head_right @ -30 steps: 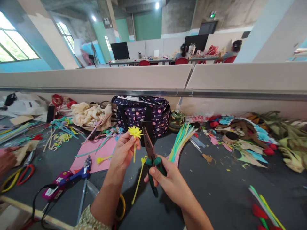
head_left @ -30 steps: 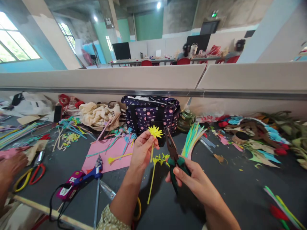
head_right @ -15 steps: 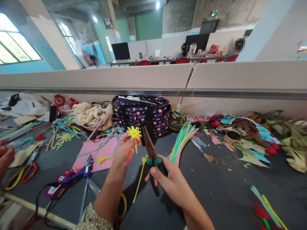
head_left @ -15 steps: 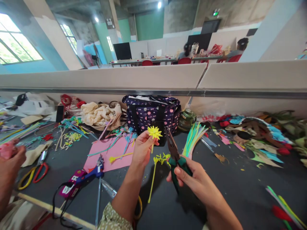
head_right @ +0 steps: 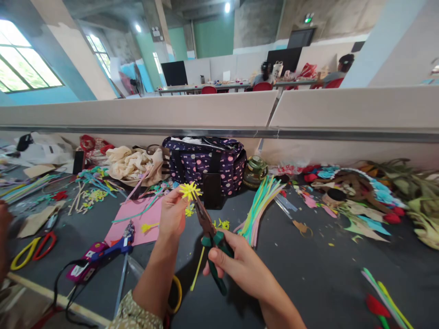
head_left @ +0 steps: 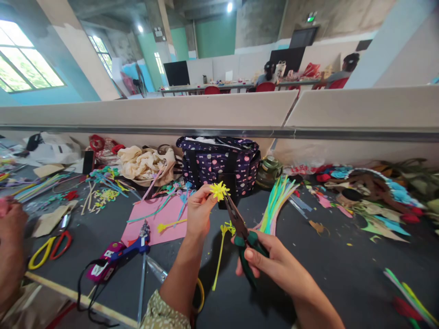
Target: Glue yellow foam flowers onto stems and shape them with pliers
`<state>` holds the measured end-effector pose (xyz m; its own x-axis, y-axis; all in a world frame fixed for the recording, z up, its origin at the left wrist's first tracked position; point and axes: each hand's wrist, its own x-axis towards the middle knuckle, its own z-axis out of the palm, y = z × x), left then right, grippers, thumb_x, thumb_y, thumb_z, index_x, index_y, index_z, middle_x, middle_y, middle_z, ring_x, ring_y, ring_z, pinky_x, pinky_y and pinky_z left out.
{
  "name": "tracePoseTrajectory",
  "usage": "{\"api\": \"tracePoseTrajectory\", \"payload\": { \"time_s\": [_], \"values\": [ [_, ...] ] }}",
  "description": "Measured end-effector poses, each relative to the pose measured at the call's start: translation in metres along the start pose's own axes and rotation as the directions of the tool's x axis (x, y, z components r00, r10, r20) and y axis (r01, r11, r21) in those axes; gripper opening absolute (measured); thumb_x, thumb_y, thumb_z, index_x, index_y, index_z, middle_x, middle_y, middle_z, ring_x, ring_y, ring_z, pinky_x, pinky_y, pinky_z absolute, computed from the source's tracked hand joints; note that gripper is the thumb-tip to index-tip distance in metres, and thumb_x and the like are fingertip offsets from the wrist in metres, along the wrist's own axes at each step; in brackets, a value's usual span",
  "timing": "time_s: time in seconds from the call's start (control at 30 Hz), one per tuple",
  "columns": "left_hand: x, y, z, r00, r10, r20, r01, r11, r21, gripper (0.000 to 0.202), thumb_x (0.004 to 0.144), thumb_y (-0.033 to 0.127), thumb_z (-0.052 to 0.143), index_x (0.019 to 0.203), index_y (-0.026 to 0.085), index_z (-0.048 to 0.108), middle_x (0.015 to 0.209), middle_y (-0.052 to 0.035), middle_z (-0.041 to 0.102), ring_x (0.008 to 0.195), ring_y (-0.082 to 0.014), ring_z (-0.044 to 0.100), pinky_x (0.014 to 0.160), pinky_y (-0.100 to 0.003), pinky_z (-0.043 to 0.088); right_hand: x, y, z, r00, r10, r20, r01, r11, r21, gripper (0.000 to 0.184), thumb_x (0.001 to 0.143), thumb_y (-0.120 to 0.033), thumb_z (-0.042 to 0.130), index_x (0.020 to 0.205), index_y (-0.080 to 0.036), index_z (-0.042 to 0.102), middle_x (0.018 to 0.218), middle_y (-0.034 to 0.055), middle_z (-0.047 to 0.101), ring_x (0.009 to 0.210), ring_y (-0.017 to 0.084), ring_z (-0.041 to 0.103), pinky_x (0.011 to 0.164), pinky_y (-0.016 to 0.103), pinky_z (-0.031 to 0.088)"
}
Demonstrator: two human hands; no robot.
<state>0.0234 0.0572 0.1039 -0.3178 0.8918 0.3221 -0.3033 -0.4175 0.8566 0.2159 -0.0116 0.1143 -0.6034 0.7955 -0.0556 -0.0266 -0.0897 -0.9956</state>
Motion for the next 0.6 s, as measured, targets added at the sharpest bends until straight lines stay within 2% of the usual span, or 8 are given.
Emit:
{"api": "tracePoseTrajectory", "payload": {
  "time_s": [0.27,0.6],
  "values": [
    [-0.0002,0.0011,0.0007,1.0,0.0,-0.003,0.0,0.999,0.043,0.014,0.068,0.029,0.078,0.071,0.019,0.069,0.076,-0.0003,0.064,0.072,-0.0126,0.057,0.072,-0.025,0.046,-0.0022,0.0034,-0.002,0.998,0.052,0.035,-0.057,0.981,0.187,0.047,0.085,-0.05,0.066,0.109,-0.011,0.058,0.05,-0.0067,0.048,0.064,0.021,0.07,0.055,0.024,0.046],
    [0.0011,-0.0007,-0.0023,0.999,0.045,-0.007,-0.045,0.996,0.078,0.009,0.069,0.024,0.077,0.07,0.019,0.068,0.076,0.0007,0.062,0.073,-0.0117,0.055,0.076,-0.025,0.045,-0.003,0.0061,-0.0035,0.994,0.054,0.092,-0.08,0.952,0.297,0.043,0.087,-0.044,0.066,0.111,-0.009,0.058,0.05,-0.0067,0.048,0.066,0.023,0.072,0.055,0.025,0.049]
  ]
}}
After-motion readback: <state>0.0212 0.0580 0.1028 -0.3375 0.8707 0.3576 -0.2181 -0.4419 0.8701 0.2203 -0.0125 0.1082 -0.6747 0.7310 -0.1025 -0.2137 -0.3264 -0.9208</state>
